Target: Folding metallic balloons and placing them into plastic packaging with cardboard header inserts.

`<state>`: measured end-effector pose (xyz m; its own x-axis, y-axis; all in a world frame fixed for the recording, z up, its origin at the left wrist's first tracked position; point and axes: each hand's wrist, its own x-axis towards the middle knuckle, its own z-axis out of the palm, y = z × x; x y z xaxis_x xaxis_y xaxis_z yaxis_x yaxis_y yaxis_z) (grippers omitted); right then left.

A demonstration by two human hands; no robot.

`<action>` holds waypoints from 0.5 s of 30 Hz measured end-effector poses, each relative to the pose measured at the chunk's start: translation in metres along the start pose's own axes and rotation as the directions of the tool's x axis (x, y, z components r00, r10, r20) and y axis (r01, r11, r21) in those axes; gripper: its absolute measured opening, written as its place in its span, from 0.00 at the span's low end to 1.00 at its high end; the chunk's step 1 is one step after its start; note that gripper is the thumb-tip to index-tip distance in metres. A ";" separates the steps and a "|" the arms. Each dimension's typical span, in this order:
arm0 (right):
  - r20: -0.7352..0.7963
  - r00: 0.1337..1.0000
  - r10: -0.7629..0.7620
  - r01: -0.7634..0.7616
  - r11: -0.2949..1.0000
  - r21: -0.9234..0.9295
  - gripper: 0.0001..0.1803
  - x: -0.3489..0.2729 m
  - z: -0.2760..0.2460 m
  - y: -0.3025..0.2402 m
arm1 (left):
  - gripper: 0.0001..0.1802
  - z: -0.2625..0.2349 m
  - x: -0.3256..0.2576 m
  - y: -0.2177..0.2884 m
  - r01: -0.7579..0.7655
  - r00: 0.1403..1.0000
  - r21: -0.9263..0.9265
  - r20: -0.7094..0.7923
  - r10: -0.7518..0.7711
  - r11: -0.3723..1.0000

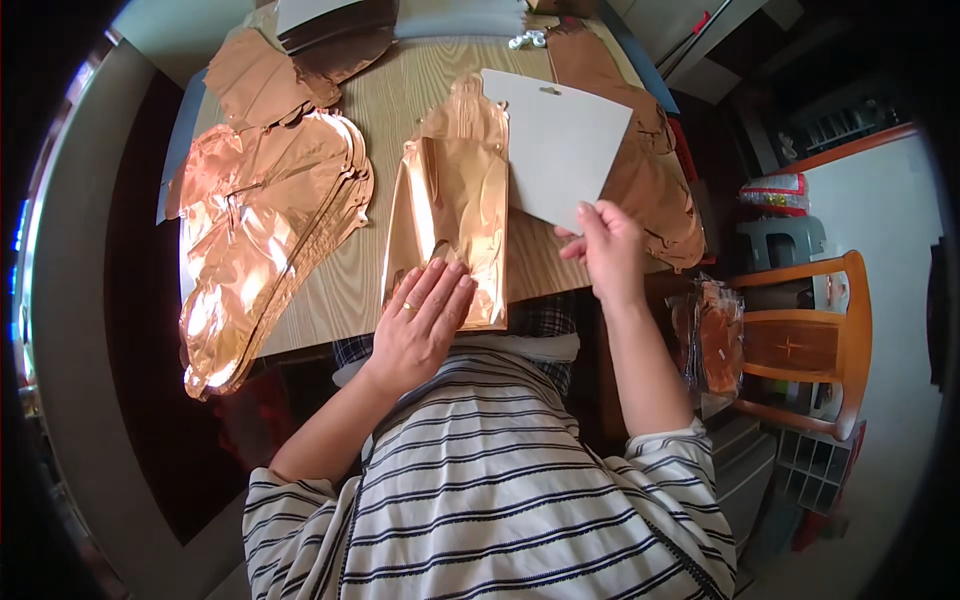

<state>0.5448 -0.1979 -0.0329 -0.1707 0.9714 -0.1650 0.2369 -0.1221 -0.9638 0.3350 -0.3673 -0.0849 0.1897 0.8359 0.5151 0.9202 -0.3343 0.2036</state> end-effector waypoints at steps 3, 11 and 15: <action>-0.132 0.984 -0.116 0.120 0.993 0.022 0.10 0.005 -0.013 0.001 | 0.25 -0.001 0.002 -0.001 0.099 0.981 -0.214 -0.145 -0.132 0.972; 0.354 0.920 0.172 -0.177 0.984 -0.016 0.10 -0.047 -0.008 0.012 | 0.26 0.000 0.025 0.015 0.149 0.980 -0.103 -0.115 -0.160 0.984; 0.452 0.842 0.293 -0.329 0.944 0.003 0.08 -0.056 -0.005 0.011 | 0.29 0.003 0.023 0.018 0.117 0.983 0.030 0.137 -0.120 0.993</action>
<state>0.5615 -0.2531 -0.0334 -0.5072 0.6906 -0.5157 0.2773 -0.4357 -0.8563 0.3570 -0.3529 -0.0723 0.1234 0.9217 0.3677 0.9459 -0.2213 0.2373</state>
